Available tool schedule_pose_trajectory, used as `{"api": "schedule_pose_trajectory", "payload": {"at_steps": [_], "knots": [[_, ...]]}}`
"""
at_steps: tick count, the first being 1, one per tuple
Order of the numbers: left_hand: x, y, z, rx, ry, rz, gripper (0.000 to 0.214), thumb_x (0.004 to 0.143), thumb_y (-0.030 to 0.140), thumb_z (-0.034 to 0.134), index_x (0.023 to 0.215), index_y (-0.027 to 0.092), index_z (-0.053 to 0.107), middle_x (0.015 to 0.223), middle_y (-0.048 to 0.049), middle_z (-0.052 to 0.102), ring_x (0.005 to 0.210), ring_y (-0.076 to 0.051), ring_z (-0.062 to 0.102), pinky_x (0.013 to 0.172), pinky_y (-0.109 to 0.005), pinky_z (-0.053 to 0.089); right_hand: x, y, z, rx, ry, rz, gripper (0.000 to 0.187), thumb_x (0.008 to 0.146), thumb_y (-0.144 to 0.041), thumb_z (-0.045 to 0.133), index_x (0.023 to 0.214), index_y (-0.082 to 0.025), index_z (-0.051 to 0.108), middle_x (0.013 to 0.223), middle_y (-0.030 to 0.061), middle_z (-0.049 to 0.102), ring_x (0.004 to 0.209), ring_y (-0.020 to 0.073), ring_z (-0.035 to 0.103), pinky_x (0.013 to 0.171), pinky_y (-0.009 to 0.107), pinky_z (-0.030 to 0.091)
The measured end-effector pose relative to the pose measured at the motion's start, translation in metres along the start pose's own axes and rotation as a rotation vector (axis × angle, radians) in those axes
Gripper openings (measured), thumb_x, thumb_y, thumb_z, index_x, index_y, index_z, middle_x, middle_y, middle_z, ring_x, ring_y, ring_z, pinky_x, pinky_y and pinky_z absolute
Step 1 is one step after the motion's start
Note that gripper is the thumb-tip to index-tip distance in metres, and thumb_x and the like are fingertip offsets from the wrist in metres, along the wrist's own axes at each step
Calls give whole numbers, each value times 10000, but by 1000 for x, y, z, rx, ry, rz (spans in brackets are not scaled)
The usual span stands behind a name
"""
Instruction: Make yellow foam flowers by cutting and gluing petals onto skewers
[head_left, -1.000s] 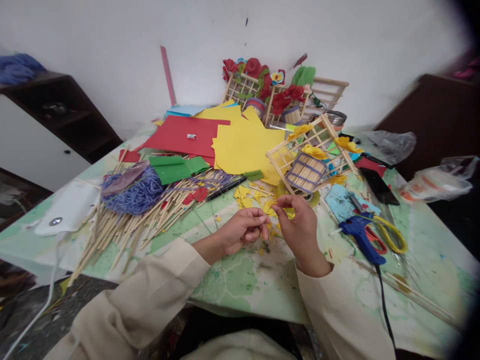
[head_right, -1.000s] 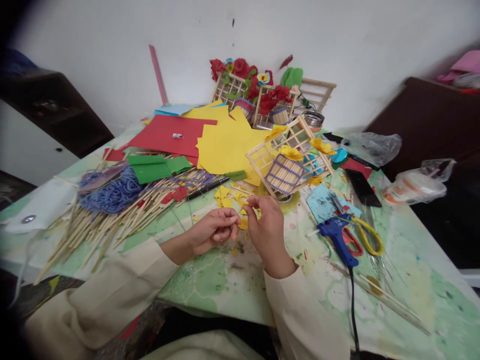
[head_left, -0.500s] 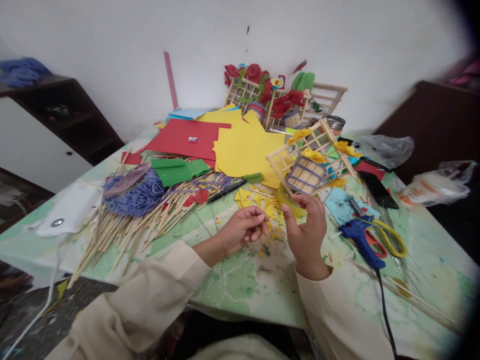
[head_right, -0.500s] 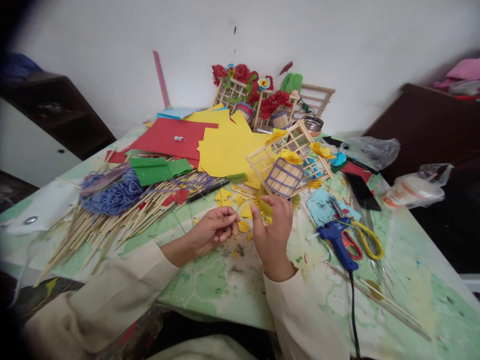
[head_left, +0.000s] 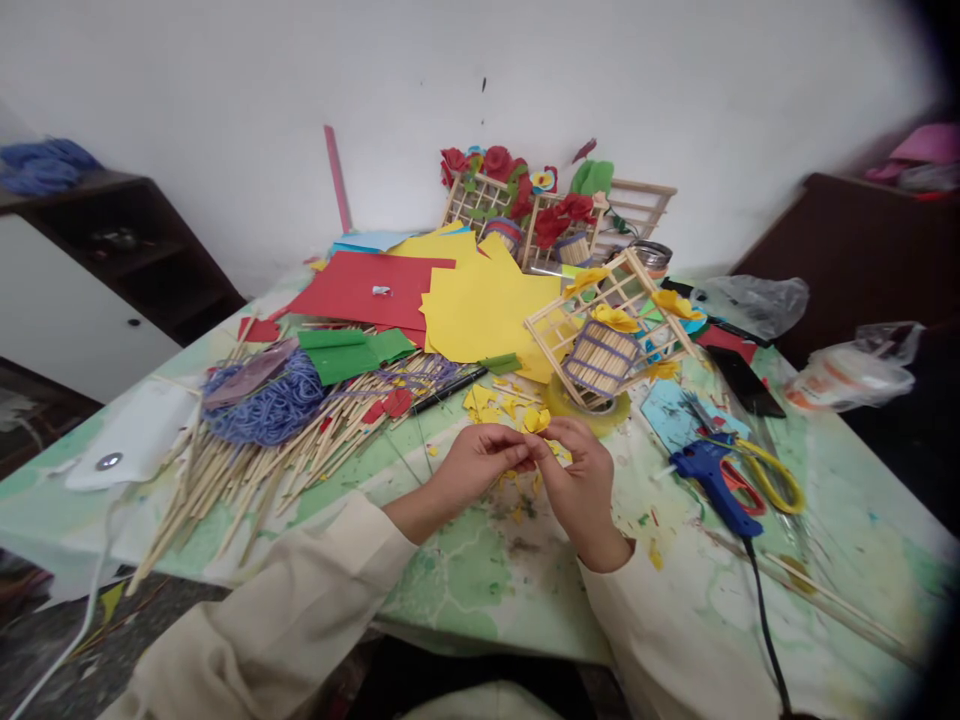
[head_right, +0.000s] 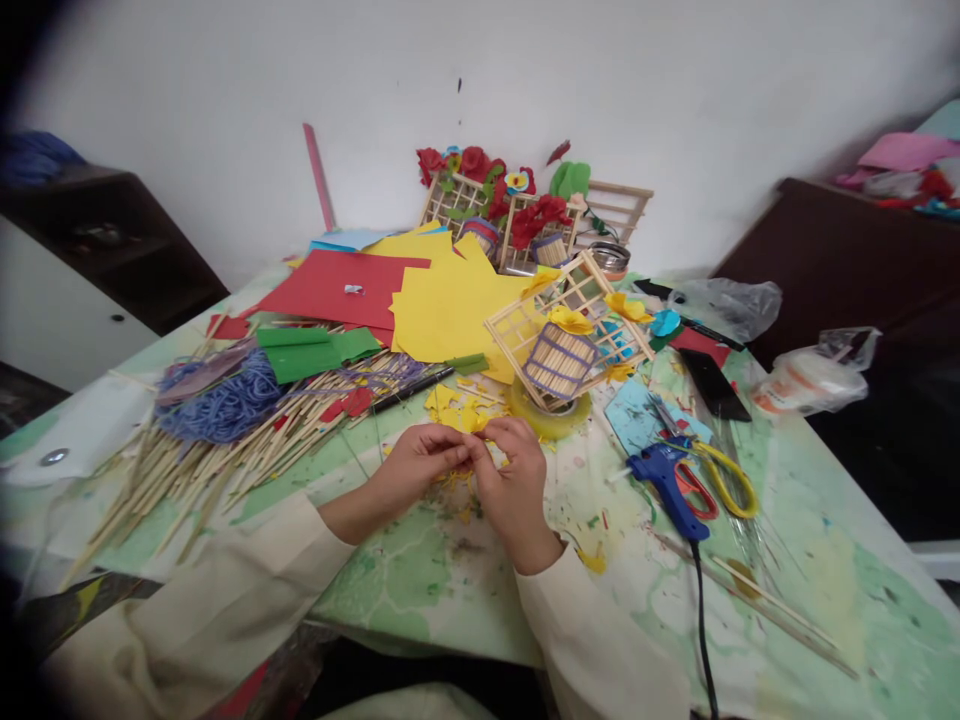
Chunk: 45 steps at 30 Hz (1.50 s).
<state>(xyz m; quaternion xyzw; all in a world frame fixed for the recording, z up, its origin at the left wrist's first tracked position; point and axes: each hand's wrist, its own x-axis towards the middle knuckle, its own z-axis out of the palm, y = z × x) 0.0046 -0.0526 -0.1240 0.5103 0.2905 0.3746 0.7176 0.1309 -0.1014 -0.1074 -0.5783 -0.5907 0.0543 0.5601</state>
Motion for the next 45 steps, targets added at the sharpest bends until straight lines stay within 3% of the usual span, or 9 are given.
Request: {"api": "schedule_pose_trajectory", "payload": {"at_steps": [14,26,34,40,45], "knots": [[-1,3,2,2,8,-33,195,632,307,764,697,130,715,623,-33,677,566,-116,609,601,-237,493,-3,0,-1,9,-31,52,106,777,-238,584,703,-203,652,785,45,655,785,191,604,716,343,485],[-1,-2,2,-74,-91,-86,269,594,354,786,682,117,693,597,-27,658,544,-108,594,579,-226,472,2,-7,-6,125,-21,86,138,712,-192,598,576,-196,623,676,26,615,691,171,574,656,314,457],[-4,2,3,-170,-35,-83,269,599,357,787,671,124,673,592,-18,642,555,-98,576,586,-217,454,2,-9,-1,150,6,92,46,710,-213,634,666,-206,643,751,31,654,733,174,607,689,322,488],[-7,2,7,-201,38,-58,300,550,360,813,626,129,638,579,4,606,563,-89,542,578,-213,432,5,-15,-5,211,-62,43,43,694,-239,683,685,-215,648,753,20,648,745,173,604,700,317,490],[-6,-3,4,-179,2,-82,292,554,348,814,613,126,634,579,-7,616,564,-96,551,580,-224,438,4,-15,-8,288,-19,67,28,689,-222,666,673,-209,647,746,23,649,734,169,600,695,313,488]]}}
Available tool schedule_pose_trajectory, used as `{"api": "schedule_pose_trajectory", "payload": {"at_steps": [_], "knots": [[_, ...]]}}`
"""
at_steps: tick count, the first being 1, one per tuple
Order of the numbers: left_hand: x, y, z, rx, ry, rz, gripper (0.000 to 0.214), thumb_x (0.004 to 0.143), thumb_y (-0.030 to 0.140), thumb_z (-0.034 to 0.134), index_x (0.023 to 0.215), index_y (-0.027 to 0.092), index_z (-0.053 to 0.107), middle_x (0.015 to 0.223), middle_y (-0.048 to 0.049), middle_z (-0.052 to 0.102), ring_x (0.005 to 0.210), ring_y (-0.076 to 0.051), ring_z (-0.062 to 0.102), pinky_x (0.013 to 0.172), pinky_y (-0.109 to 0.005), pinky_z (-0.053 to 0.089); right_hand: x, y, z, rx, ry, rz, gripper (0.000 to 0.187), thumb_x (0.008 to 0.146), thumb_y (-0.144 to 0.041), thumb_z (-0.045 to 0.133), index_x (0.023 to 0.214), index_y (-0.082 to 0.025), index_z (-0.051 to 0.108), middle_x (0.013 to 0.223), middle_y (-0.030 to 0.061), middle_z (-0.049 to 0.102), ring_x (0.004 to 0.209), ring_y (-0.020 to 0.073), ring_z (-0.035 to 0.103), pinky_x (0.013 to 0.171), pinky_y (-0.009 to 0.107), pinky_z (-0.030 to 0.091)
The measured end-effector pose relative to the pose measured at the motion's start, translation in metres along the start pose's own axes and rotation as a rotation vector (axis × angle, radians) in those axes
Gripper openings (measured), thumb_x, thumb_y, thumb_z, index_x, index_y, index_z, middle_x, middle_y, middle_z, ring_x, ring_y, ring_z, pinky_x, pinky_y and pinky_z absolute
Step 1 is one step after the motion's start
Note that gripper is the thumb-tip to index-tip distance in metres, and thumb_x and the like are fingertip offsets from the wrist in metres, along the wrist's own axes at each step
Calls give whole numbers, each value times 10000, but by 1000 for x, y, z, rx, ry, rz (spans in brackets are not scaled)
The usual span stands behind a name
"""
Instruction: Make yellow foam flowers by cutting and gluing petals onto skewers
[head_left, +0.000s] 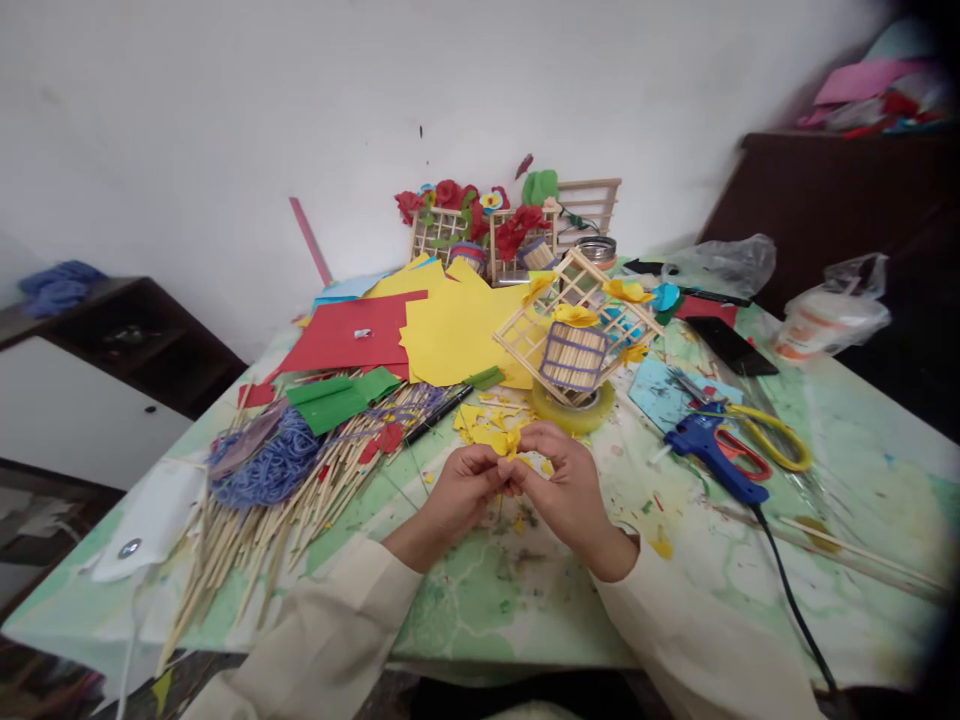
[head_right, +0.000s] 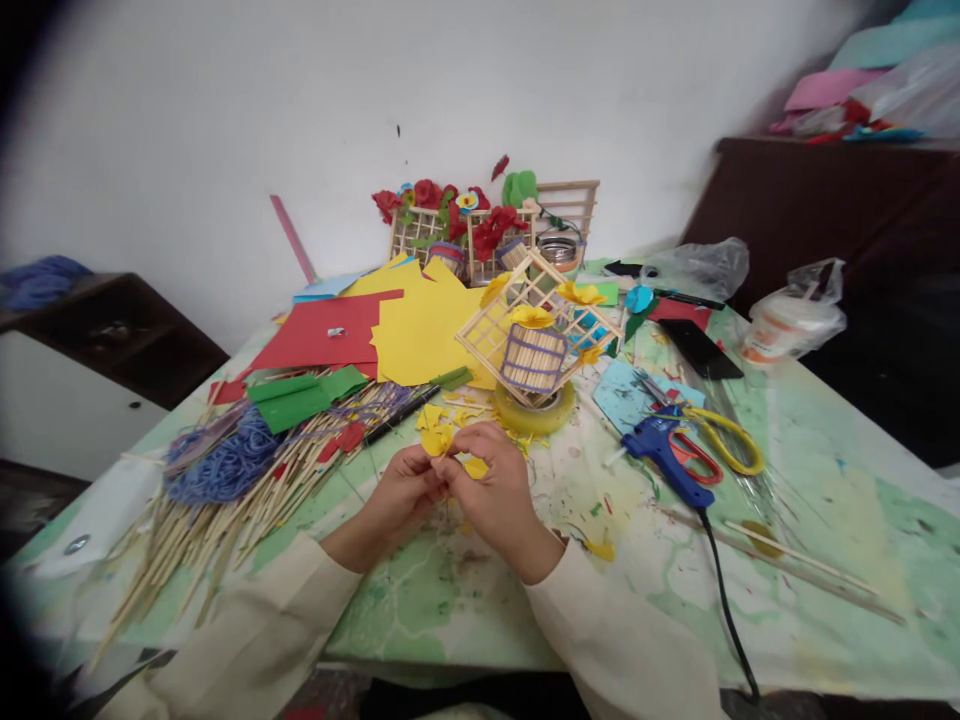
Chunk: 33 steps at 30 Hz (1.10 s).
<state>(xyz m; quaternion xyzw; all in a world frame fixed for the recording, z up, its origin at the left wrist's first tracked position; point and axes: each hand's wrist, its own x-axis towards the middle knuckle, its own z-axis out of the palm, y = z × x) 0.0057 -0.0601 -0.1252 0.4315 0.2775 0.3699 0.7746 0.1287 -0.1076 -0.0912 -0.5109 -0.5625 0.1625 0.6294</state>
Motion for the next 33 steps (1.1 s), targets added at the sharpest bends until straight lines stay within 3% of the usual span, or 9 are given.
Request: {"api": "schedule_pose_trajectory", "payload": {"at_steps": [10,18,26,33], "knots": [[-1,-2,0,107,5,36,291,543,375,813,649,138,681,563,-19,642,525,-110,568,562,-243,457,-2,-1,-1,38,43,51,128,688,-218,633,563,-208,604,624,3,612,654,162,572,640,309,454],[-3,1,0,233,-91,52,293,620,413,762,673,130,705,565,-38,651,528,-123,585,565,-248,468,-1,1,-2,190,17,134,218,677,-277,648,508,-202,531,577,-11,538,609,151,519,583,295,425],[-3,6,0,217,-47,103,248,616,368,774,635,132,700,558,-40,659,514,-123,594,540,-235,471,-4,12,1,238,-28,184,116,669,-219,692,588,-204,610,680,-5,591,673,146,566,636,291,469],[-2,1,-4,136,-51,114,210,628,329,774,675,134,714,563,-31,666,513,-112,592,541,-224,470,-2,6,1,200,-101,195,61,706,-225,677,652,-200,661,724,13,623,709,151,579,674,300,477]]}}
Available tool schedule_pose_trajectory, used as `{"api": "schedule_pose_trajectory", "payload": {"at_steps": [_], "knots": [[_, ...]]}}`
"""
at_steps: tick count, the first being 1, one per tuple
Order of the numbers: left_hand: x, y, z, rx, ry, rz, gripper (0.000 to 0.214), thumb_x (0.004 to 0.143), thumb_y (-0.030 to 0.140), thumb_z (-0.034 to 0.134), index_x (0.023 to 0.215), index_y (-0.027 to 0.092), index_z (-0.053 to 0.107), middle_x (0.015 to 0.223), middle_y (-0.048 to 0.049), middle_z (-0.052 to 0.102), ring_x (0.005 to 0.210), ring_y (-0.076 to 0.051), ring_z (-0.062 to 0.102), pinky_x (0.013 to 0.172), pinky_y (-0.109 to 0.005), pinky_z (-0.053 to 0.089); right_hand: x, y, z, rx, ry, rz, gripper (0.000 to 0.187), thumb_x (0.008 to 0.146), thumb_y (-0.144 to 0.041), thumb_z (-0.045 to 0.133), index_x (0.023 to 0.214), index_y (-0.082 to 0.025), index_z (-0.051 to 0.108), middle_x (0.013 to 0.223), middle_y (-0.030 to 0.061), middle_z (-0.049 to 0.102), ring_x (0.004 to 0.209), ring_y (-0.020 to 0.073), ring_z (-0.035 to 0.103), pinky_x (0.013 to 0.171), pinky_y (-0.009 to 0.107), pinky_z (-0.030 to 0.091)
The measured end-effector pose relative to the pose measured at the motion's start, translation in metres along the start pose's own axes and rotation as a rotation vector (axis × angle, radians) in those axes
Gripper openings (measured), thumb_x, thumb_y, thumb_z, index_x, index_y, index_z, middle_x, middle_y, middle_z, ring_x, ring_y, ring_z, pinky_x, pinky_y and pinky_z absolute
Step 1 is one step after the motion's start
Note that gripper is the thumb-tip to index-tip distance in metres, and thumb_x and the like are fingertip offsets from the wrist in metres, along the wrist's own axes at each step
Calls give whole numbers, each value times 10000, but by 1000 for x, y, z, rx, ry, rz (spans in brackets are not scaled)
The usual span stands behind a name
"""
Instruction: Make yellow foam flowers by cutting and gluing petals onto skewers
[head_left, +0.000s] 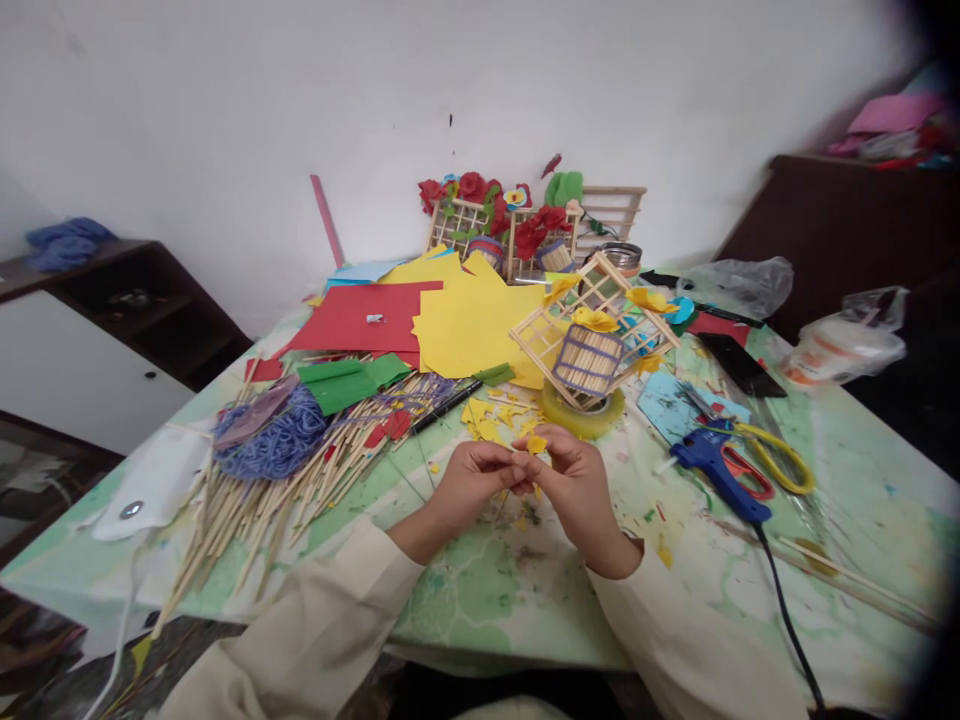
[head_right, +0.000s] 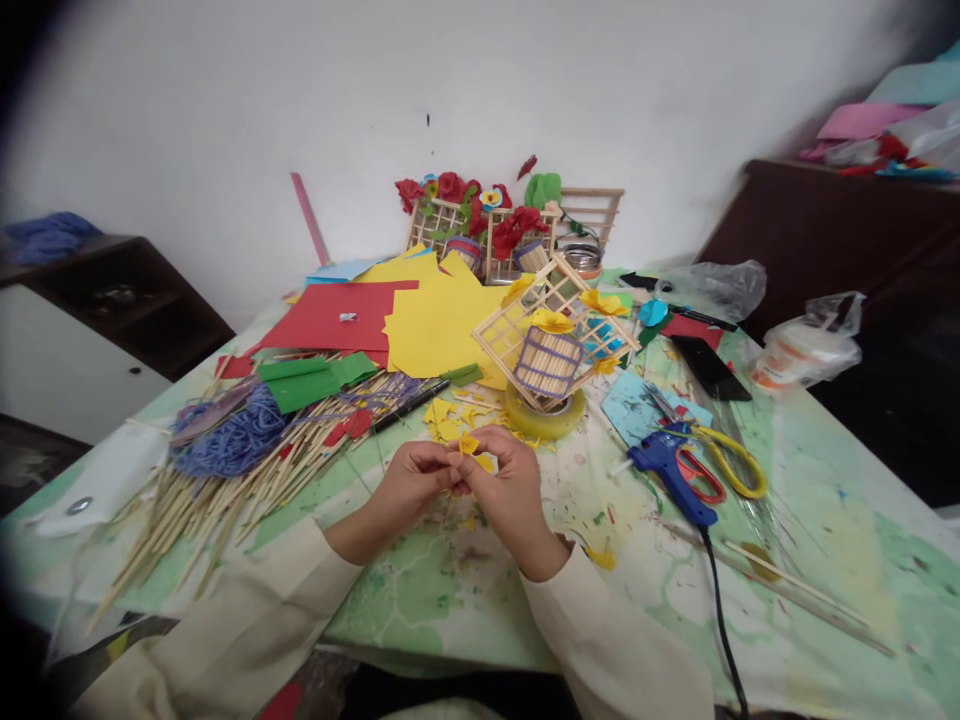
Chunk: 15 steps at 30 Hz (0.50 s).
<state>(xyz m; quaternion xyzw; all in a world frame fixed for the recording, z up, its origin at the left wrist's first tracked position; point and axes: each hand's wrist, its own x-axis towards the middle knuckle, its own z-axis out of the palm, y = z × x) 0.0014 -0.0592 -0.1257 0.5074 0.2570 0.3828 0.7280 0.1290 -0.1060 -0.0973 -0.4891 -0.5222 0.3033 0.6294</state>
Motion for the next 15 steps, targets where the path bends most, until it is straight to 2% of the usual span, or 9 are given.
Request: {"api": "schedule_pose_trajectory", "payload": {"at_steps": [6,15], "knots": [[0,3,2,4,7,-18,264,600,353,787,701,120,719,579,-42,675,514,-125,600,541,-239,477,-3,6,2,8,50,7,60,713,-247,688,687,-202,658,766,13,621,754,151,576,720,300,461],[1,2,1,-20,-32,-21,212,604,309,789,680,124,715,578,-35,675,503,-113,597,524,-220,470,-3,3,1,-12,112,-40,175,704,-260,699,557,-202,621,638,-9,588,665,136,540,628,271,428]]}}
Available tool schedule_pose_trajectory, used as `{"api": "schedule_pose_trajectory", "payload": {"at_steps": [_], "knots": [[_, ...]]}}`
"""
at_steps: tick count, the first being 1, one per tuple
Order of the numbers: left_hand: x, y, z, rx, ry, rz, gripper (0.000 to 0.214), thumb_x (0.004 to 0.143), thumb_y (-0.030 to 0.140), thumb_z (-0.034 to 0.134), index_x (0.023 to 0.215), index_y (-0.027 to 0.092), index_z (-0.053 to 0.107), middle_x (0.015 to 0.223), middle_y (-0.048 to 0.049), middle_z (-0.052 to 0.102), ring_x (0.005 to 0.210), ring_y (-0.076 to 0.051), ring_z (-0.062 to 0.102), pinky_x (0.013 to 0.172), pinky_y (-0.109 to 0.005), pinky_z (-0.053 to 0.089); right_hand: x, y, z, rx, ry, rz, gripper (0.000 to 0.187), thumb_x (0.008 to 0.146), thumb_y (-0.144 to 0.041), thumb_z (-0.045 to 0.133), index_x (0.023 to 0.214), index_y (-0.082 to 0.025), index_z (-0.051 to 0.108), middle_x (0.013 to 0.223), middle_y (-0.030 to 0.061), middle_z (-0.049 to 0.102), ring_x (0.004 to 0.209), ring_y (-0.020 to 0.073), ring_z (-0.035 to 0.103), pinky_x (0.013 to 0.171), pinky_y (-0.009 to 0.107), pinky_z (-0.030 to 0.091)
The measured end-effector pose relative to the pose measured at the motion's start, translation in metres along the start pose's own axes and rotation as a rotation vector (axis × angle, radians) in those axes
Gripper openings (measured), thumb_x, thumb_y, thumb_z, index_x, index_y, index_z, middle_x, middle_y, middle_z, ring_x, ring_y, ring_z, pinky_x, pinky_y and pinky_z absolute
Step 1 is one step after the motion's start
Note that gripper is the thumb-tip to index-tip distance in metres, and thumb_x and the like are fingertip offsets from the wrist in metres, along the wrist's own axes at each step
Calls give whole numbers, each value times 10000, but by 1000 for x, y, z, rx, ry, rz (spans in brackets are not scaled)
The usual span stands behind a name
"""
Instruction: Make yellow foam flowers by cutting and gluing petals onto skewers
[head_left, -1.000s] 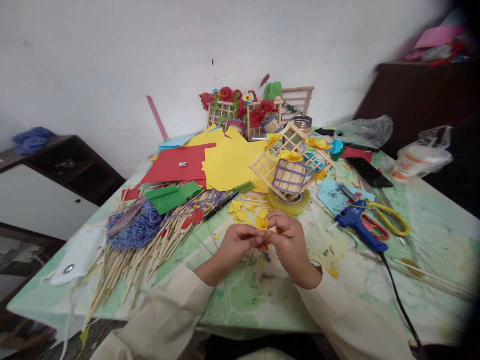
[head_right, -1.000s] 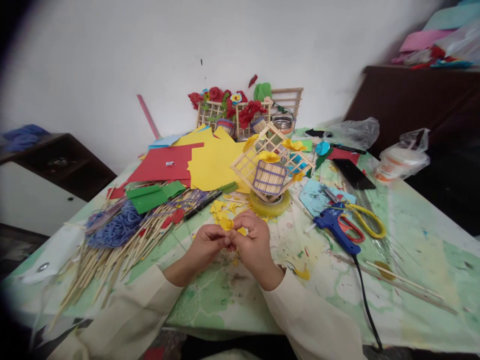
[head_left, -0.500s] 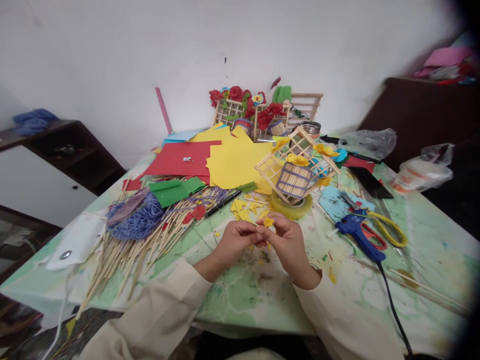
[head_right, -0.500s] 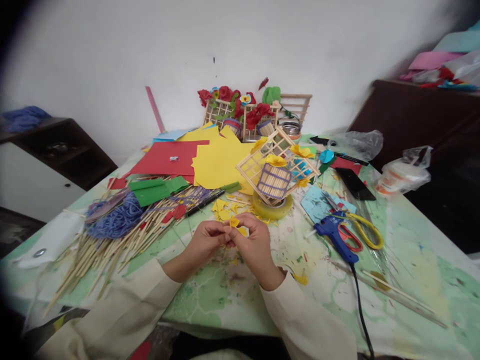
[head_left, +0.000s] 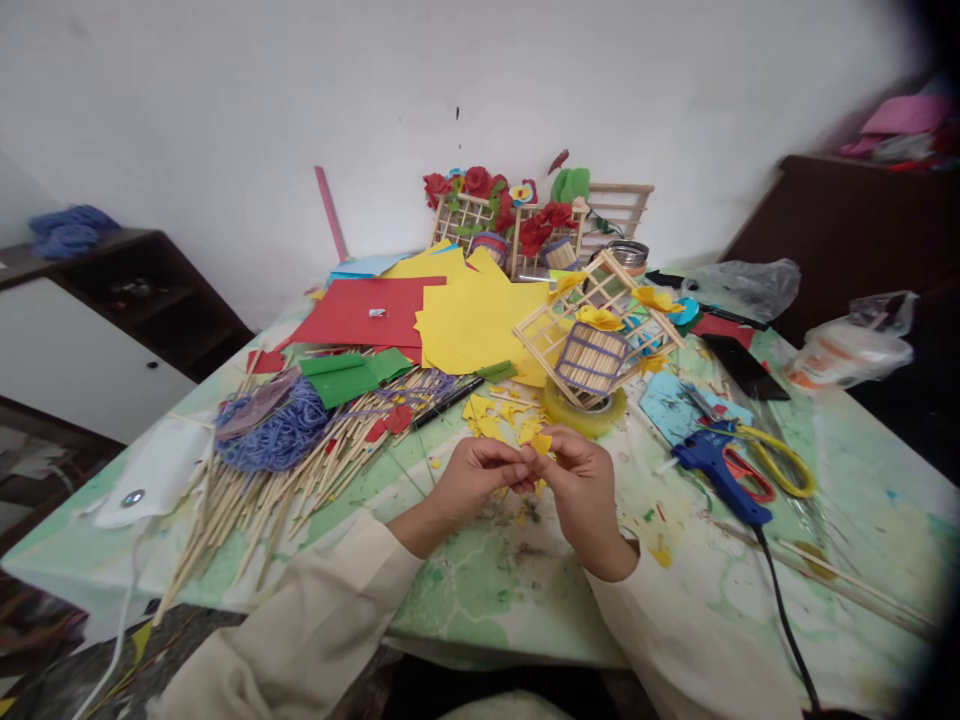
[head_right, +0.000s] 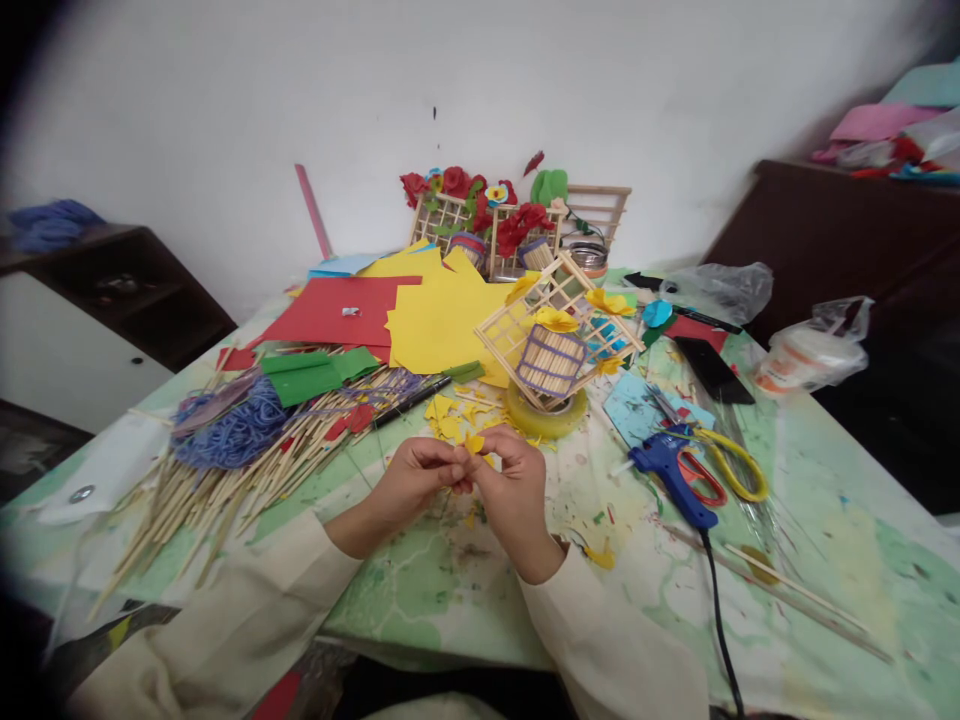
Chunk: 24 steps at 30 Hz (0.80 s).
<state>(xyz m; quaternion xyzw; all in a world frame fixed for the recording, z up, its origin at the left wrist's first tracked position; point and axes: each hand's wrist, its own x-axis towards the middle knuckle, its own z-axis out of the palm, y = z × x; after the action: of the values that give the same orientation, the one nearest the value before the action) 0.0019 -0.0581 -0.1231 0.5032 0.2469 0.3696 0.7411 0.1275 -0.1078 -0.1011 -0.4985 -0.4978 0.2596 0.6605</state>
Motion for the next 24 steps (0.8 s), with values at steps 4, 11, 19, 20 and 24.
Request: {"api": "schedule_pose_trajectory", "payload": {"at_steps": [4,11,19,20,24], "knots": [[-1,1,1,8,-57,-14,181,634,292,773,677,124,720,586,-39,679,505,-104,599,525,-208,468,1,-1,-1,23,-12,2,165,695,-259,702,563,-201,621,629,-9,584,643,134,532,605,269,420],[-1,2,2,-123,-28,-98,231,602,312,795,688,113,716,567,-42,664,494,-102,591,511,-201,461,3,-2,1,4,-24,101,174,664,-272,715,565,-189,599,652,-2,583,660,141,543,644,284,442],[0,0,2,-231,-63,-97,187,620,269,789,719,127,720,606,-43,670,499,-91,587,491,-187,445,2,-6,2,-47,34,70,80,660,-238,679,612,-196,631,676,8,615,689,156,573,682,303,460],[0,0,1,-238,-74,-100,176,624,262,787,720,131,721,603,-41,669,501,-93,589,487,-185,441,2,-6,2,-53,56,59,70,655,-236,678,614,-198,635,680,9,620,691,157,576,684,305,462],[-1,-1,-1,-247,-102,-111,154,626,249,786,724,148,723,598,-35,669,502,-98,595,481,-184,438,0,-7,3,-53,91,18,71,648,-206,653,584,-206,622,664,8,626,677,156,578,662,300,464]]}}
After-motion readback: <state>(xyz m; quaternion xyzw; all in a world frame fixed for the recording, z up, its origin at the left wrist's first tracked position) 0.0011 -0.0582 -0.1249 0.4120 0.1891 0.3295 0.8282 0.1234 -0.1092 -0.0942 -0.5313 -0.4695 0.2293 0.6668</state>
